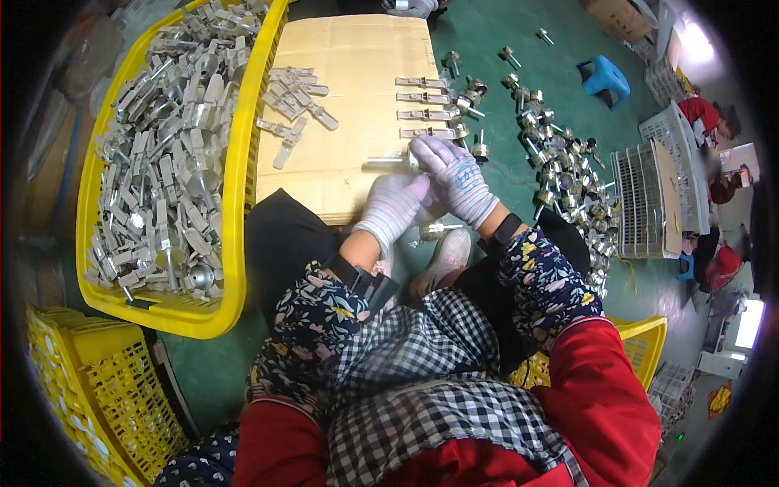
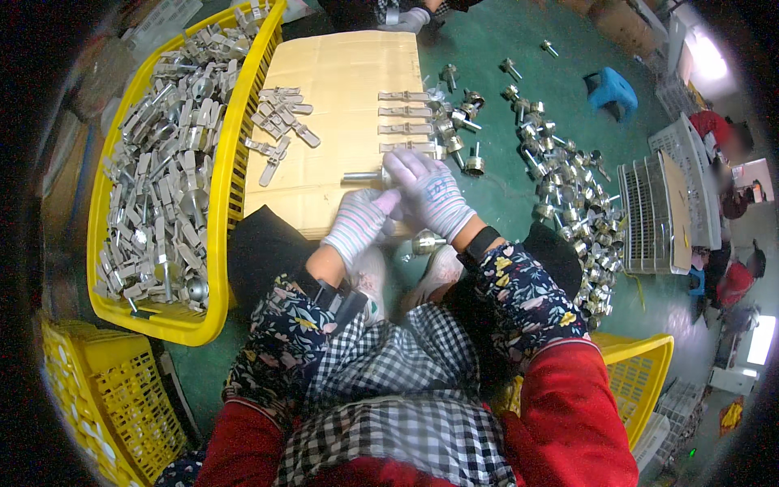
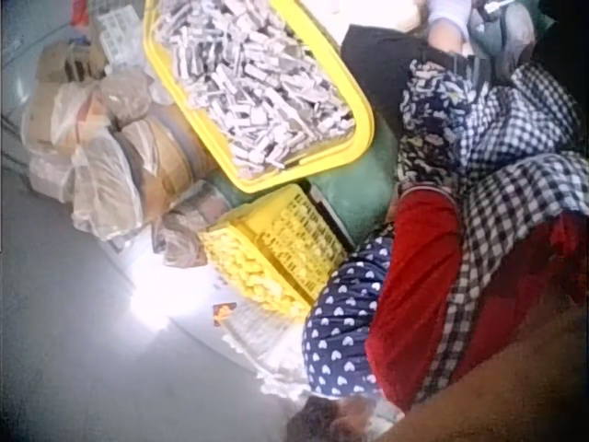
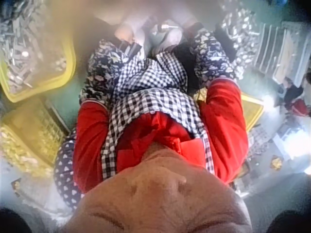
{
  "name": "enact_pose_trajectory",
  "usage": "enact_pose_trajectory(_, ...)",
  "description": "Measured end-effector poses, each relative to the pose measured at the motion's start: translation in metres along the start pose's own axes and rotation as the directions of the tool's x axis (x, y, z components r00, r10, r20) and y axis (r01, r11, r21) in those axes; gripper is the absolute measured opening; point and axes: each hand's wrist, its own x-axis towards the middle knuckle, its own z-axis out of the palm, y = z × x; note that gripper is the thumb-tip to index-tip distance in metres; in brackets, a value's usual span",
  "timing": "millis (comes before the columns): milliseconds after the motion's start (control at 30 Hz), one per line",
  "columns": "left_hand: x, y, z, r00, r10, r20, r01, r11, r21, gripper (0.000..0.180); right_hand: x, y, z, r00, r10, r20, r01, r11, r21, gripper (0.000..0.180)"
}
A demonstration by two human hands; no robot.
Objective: Assembling metal cabinet hinges on a cardboard jig.
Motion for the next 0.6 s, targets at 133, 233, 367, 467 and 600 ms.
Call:
enact_pose_trajectory(133,-0.018,0.077,-0.017,0.897,0.438,-0.067,-0.415,0.883,0.220,0.034,-0.004,0.004,0.001,0.999,-0.007,-0.049,0.004,0.999,-0.043,0.066)
enact_pose_trajectory(233,-0.017,0.111,-0.047,0.812,0.566,-0.143,-0.572,0.820,0.005,0.032,0.000,0.001,-0.003,1.000,0.019,-0.006,-0.019,0.999,0.031,0.064)
enact_pose_trajectory(367,0.004,0.056,-0.041,0.863,0.499,0.077,-0.370,0.522,0.769,0.058,0.004,0.010,-0.003,1.000,0.020,0.020,-0.021,0.995,0.102,0.059)
enact_pose_trajectory(467,0.017,0.008,-0.032,0.886,0.454,0.093,-0.264,0.329,0.907,0.063,0.006,0.009,-0.003,1.000,0.022,0.005,-0.023,0.990,0.136,0.051)
enact_pose_trajectory(600,0.027,0.001,-0.034,0.897,0.423,0.127,-0.296,0.362,0.884,0.069,0.011,0.011,0.000,0.984,0.168,0.058,-0.175,0.858,0.484,0.040)
